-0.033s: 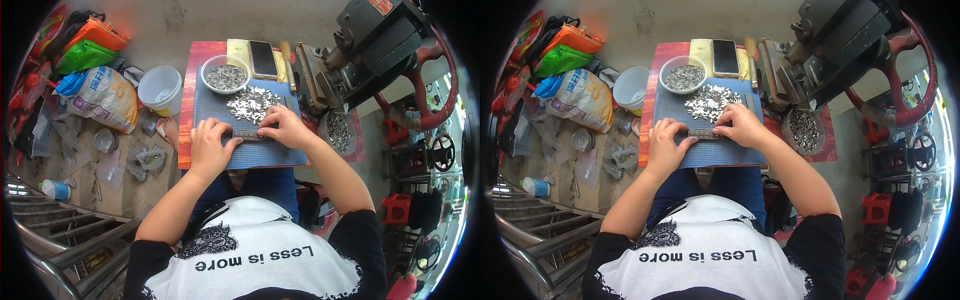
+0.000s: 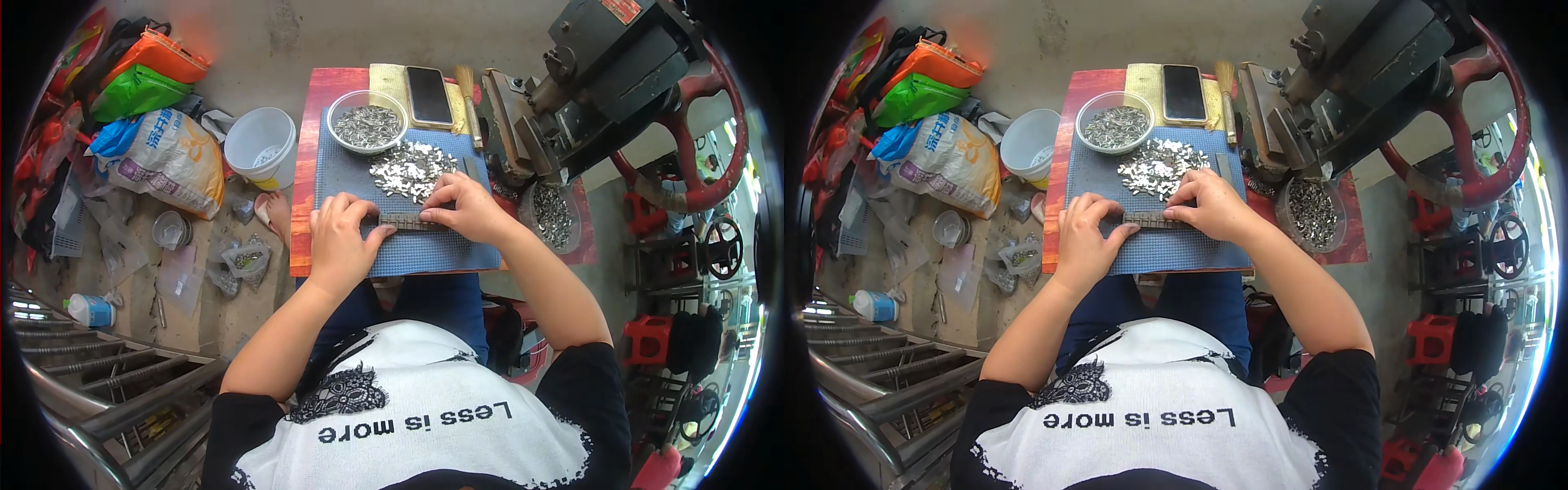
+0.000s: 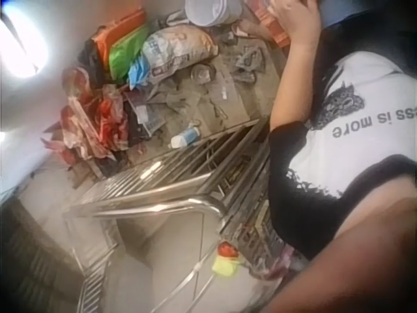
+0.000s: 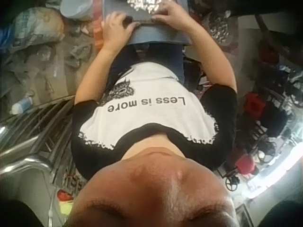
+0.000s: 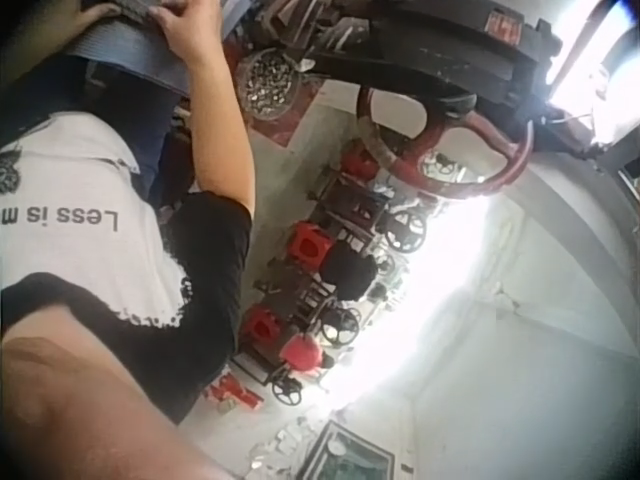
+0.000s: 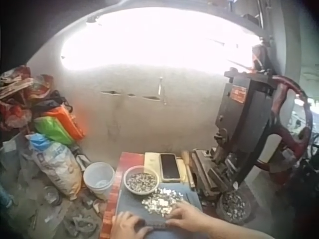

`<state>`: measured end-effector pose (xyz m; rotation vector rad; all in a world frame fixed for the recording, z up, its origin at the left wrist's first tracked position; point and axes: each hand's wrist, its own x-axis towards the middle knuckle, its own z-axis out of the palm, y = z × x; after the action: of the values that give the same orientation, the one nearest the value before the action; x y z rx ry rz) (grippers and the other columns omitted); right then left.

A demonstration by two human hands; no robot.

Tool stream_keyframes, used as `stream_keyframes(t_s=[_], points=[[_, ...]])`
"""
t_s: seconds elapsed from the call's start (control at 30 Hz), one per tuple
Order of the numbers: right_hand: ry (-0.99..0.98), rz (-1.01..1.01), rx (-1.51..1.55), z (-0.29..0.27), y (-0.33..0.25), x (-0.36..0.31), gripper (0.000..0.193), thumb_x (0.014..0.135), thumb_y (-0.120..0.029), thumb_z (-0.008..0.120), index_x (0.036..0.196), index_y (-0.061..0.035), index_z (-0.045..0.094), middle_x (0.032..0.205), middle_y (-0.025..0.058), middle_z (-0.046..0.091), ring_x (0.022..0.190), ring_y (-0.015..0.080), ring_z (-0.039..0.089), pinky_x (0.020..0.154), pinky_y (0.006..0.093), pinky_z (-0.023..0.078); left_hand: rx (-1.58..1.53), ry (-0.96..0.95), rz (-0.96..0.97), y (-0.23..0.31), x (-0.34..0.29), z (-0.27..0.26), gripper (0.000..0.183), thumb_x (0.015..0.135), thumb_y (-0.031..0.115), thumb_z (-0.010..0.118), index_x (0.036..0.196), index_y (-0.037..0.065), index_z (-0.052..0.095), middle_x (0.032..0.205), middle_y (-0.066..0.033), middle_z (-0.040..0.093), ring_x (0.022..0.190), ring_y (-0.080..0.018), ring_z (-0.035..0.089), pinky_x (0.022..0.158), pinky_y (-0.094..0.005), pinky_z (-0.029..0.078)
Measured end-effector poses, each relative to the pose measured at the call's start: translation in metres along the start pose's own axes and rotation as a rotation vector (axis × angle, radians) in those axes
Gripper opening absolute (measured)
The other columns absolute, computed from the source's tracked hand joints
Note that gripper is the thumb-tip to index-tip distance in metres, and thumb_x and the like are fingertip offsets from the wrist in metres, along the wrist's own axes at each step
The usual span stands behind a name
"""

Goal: Placing small metal components into a jig and processing them with a hand-operated press.

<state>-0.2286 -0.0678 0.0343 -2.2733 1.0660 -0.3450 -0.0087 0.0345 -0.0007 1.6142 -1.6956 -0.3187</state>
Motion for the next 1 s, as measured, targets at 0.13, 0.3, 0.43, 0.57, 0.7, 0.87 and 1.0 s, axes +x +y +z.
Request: stream_keyframes(t_s=[0.13, 0.3, 0.43, 0.57, 0.7, 0.87, 1.0], points=[[0.008, 0.021, 0.014, 0.002, -0.002, 0.0, 0.015, 0.08, -0.023, 0.082, 0.087, -0.0099, 0.077, 0.093, 0.0049, 0.063, 0.1, 0.0241, 0.055, 0.091, 0.0366, 0.045, -0.001, -0.009, 0.012, -0.001, 0.001, 0.0, 0.025, 0.076, 0.027, 0.083, 0.091, 0.01, 0.071, 0.097, -0.0034, 0.062, 0.1, -0.0241, 0.056, 0.087, -0.0395, 0.037], [0.029, 0.012, -0.047, 0.002, -0.002, -0.002, 0.016, 0.081, -0.023, 0.082, 0.087, -0.0098, 0.076, 0.093, 0.0048, 0.063, 0.102, 0.0242, 0.055, 0.092, 0.0371, 0.045, -0.005, -0.008, 0.004, -0.002, 0.001, 0.002, 0.025, 0.076, 0.027, 0.083, 0.091, 0.01, 0.071, 0.096, -0.0031, 0.061, 0.1, -0.0239, 0.056, 0.087, -0.0394, 0.037], [0.022, 0.032, -0.048, -0.006, 0.006, -0.011, 0.016, 0.081, -0.023, 0.081, 0.087, -0.0095, 0.076, 0.093, 0.0051, 0.063, 0.103, 0.0243, 0.055, 0.094, 0.0377, 0.044, -0.004, -0.019, -0.001, 0.0, 0.002, 0.0, 0.025, 0.076, 0.027, 0.083, 0.091, 0.01, 0.071, 0.096, -0.0028, 0.061, 0.1, -0.0237, 0.056, 0.087, -0.0393, 0.037], [0.004, 0.083, -0.011, -0.013, 0.011, -0.018, 0.016, 0.081, -0.023, 0.081, 0.088, -0.0092, 0.076, 0.093, 0.0052, 0.063, 0.102, 0.0237, 0.056, 0.095, 0.0374, 0.044, -0.004, -0.014, -0.001, -0.001, 0.002, 0.001, 0.026, 0.075, 0.027, 0.083, 0.09, 0.01, 0.071, 0.095, -0.0025, 0.061, 0.1, -0.0235, 0.056, 0.086, -0.0392, 0.037], [0.008, 0.066, 0.035, -0.013, 0.015, -0.021, 0.019, 0.082, -0.023, 0.079, 0.089, -0.0054, 0.075, 0.092, 0.0097, 0.064, 0.097, 0.0281, 0.059, 0.089, 0.0384, 0.048, -0.004, -0.021, -0.016, -0.001, 0.002, 0.001, 0.026, 0.075, 0.027, 0.084, 0.089, 0.01, 0.071, 0.095, -0.0025, 0.061, 0.1, -0.0235, 0.056, 0.086, -0.0391, 0.037], [0.156, 0.119, 0.187, -0.017, -0.004, -0.002, 0.02, 0.088, -0.019, 0.076, 0.091, 0.0, 0.07, 0.081, 0.0016, 0.063, 0.075, 0.0095, 0.055, 0.069, 0.027, 0.046, -0.009, -0.002, 0.006, -0.002, 0.001, 0.001, 0.026, 0.074, 0.027, 0.084, 0.09, 0.01, 0.07, 0.094, -0.0023, 0.061, 0.098, -0.0235, 0.056, 0.086, -0.0393, 0.037], [0.484, 0.091, 0.371, -0.008, -0.033, 0.056, 0.025, 0.087, -0.021, 0.075, 0.094, 0.0032, 0.074, 0.078, 0.0087, 0.07, 0.07, 0.0147, 0.062, 0.065, 0.0296, 0.049, -0.046, -0.001, 0.046, 0.001, 0.003, 0.0, 0.025, 0.075, 0.026, 0.083, 0.089, 0.011, 0.069, 0.091, -0.0013, 0.062, 0.093, -0.0233, 0.057, 0.083, -0.039, 0.036]])
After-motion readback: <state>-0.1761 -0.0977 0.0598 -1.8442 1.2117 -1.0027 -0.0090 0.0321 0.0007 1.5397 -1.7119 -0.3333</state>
